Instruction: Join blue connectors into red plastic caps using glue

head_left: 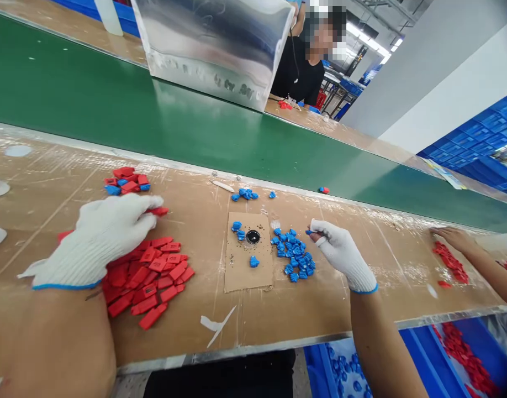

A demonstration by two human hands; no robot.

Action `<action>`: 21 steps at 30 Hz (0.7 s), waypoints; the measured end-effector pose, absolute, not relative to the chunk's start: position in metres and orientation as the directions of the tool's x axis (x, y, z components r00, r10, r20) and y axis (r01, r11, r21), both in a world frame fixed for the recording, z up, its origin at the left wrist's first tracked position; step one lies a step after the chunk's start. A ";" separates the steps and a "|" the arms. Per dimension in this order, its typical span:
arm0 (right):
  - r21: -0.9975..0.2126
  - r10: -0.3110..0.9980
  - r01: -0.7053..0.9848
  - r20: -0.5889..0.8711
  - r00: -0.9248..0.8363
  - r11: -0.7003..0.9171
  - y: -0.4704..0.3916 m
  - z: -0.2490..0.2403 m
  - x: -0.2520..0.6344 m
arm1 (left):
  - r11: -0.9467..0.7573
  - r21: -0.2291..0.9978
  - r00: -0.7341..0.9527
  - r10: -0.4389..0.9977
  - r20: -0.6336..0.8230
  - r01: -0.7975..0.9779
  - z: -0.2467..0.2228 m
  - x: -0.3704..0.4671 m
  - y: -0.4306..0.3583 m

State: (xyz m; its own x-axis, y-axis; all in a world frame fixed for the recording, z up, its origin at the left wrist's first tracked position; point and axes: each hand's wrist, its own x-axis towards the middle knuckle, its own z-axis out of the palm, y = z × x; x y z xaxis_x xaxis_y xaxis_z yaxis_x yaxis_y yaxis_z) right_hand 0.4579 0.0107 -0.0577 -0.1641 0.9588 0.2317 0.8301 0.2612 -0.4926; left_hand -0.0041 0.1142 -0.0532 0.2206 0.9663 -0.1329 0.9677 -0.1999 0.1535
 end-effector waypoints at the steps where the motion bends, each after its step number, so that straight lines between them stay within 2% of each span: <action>1: -0.506 0.954 0.813 0.230 -0.194 0.288 0.014 -0.053 0.446 | -0.125 0.222 0.147 0.985 -0.087 0.967 -0.048 0.003 0.111; 3: -0.528 0.926 0.761 0.205 -0.317 0.377 0.023 -0.045 0.422 | -0.070 0.505 0.049 0.997 0.055 0.860 -0.043 0.018 0.104; 4: -0.531 0.900 0.730 0.188 -0.394 0.431 0.029 -0.042 0.410 | -0.092 0.688 0.009 0.992 0.124 0.720 -0.044 0.026 0.100; 5: -0.525 0.866 0.701 0.172 -0.469 0.483 0.035 -0.040 0.399 | -0.153 0.845 -0.020 0.982 0.189 0.512 -0.046 0.036 0.095; 6: -0.509 0.831 0.678 0.158 -0.533 0.531 0.042 -0.038 0.390 | -0.221 0.943 -0.026 0.972 0.235 0.248 -0.049 0.045 0.091; 7: -0.483 0.801 0.665 0.147 -0.580 0.570 0.048 -0.037 0.381 | -0.252 0.967 -0.050 0.967 0.250 -0.028 -0.052 0.054 0.088; 8: -0.446 0.779 0.664 0.140 -0.611 0.600 0.055 -0.036 0.375 | -0.213 0.945 0.021 0.974 0.225 -0.250 -0.055 0.062 0.085; 9: -0.401 0.761 0.666 0.137 -0.634 0.628 0.061 -0.036 0.369 | -0.160 0.901 0.080 0.975 0.209 -0.403 -0.057 0.069 0.082; 11: -0.303 0.724 0.667 0.139 -0.676 0.680 0.070 -0.036 0.362 | -0.025 0.822 0.184 0.970 0.158 -0.570 -0.059 0.080 0.079; 15: -0.156 0.657 0.639 0.119 -0.745 0.753 0.079 -0.038 0.353 | 0.113 0.768 0.229 0.972 0.045 -0.630 -0.057 0.090 0.075; 21: -0.111 0.650 0.641 0.173 -0.740 0.759 0.078 -0.048 0.349 | 0.212 0.756 0.290 0.957 -0.031 -0.620 -0.060 0.093 0.074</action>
